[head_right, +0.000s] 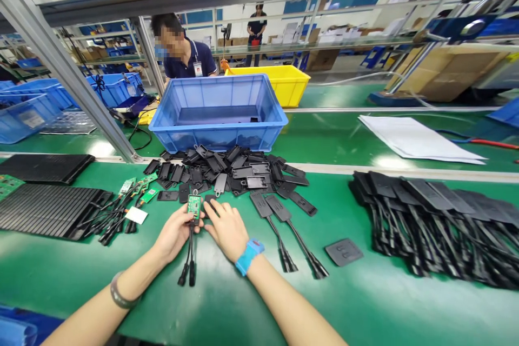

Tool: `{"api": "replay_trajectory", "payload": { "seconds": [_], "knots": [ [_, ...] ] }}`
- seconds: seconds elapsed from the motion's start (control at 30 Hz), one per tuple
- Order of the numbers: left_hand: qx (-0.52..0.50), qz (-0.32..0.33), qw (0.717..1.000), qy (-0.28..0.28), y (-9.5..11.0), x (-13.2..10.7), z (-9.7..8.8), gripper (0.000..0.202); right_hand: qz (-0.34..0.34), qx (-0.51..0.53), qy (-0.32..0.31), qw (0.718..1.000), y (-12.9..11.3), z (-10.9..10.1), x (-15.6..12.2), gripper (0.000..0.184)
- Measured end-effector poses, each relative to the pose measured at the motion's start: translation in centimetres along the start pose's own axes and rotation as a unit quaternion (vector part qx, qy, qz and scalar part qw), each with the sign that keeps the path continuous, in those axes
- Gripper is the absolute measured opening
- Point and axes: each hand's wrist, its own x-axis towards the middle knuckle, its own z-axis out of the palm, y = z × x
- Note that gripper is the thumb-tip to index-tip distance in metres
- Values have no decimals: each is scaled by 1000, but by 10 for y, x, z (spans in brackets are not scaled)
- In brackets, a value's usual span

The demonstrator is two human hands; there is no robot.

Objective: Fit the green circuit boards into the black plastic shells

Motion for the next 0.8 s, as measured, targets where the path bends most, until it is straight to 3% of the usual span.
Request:
{"api": "replay_trajectory", "payload": {
  "seconds": [0.1,0.17,0.27,0.33,0.43,0.47,0.63,0.8],
  "knots": [
    [-52,-25,998,-14,2,-1,0,35,-28,1,6,1000,3,-2,0,29],
    [-62,-35,997,-21,3,-2,1,42,-16,19,51,998,6,-7,-3,24],
    [-45,-33,998,-39,3,-4,1,44,72,118,143,980,10,-18,-8,28],
    [-4,-21,999,-40,2,-5,1,46,143,251,171,942,11,-25,-10,30],
    [71,0,997,-36,-1,-6,1,47,191,433,167,865,10,-32,-12,29],
    [89,4,995,-43,-3,-6,2,47,186,462,162,852,9,-33,-12,28],
    [115,0,991,-73,-6,-7,3,49,142,503,92,848,0,-35,-13,24],
    [109,-21,989,-93,-7,-7,3,50,173,545,60,818,0,-33,-10,25]
  ]
}}
